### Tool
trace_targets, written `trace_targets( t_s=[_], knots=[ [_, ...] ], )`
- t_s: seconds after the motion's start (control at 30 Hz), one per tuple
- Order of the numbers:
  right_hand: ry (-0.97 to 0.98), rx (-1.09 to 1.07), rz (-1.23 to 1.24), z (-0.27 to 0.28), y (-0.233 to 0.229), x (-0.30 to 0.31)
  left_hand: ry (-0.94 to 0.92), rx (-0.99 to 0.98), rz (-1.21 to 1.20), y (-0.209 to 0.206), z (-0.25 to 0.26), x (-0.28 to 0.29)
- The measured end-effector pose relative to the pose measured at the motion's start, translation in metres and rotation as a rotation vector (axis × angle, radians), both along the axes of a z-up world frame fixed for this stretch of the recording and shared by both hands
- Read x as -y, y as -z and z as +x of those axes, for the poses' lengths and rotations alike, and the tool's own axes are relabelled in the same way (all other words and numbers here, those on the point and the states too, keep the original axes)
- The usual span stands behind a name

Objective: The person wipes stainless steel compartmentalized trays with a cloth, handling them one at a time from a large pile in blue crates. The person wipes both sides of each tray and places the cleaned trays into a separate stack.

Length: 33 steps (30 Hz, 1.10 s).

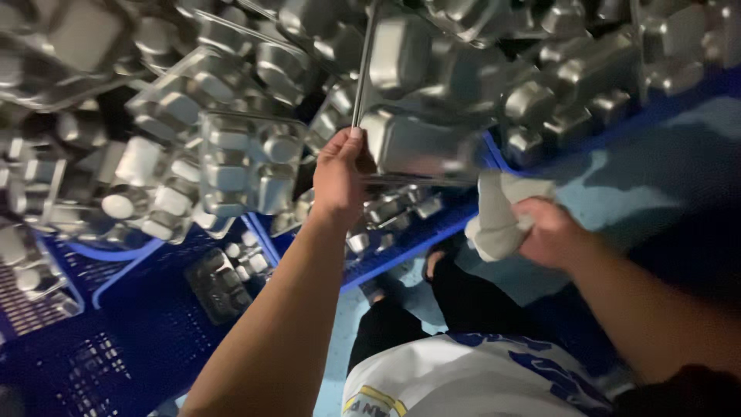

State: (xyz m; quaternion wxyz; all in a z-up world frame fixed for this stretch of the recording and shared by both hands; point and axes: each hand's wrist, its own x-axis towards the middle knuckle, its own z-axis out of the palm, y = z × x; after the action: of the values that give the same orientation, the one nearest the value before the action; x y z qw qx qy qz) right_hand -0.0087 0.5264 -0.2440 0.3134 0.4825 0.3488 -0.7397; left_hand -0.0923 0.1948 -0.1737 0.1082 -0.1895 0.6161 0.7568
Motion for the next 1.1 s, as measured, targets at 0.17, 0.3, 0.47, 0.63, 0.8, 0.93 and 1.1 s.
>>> trace_targets(
  t_s=[0.17, 0.3, 0.47, 0.63, 0.8, 0.93, 1.1],
  knots=[
    [0.181, -0.381, -0.232, -0.056, -0.051, -0.016, -0.015, 0.013, 0.563, -0.046, 0.007, 0.016],
    [0.08, -0.794, -0.144, -0.101, -0.108, -0.019, 0.098, 0.096, 0.34, -0.028, 0.013, 0.02],
    [-0.252, -1.12, 0.295, -0.141, -0.164, -0.008, -0.079, 0.102, 0.092, -0.037, -0.007, 0.062],
    [-0.53, -1.117, 0.793, -0.152, -0.218, 0.041, 0.671, -0.077, 0.445, -0.12, -0.019, 0.06],
    [-0.793, -1.268, 0.961, -0.139, -0.246, 0.103, 0.822, 0.15, 0.445, -0.113, 0.006, -0.023],
    [-0.411, -1.297, 1.15, -0.139, -0.244, 0.119, 0.688, 0.148, 0.532, -0.107, 0.031, -0.027],
    [-0.072, -1.22, 0.678, -0.132, -0.286, 0.091, 0.47, 0.104, 0.685, -0.113, 0.04, -0.006]
  ],
)
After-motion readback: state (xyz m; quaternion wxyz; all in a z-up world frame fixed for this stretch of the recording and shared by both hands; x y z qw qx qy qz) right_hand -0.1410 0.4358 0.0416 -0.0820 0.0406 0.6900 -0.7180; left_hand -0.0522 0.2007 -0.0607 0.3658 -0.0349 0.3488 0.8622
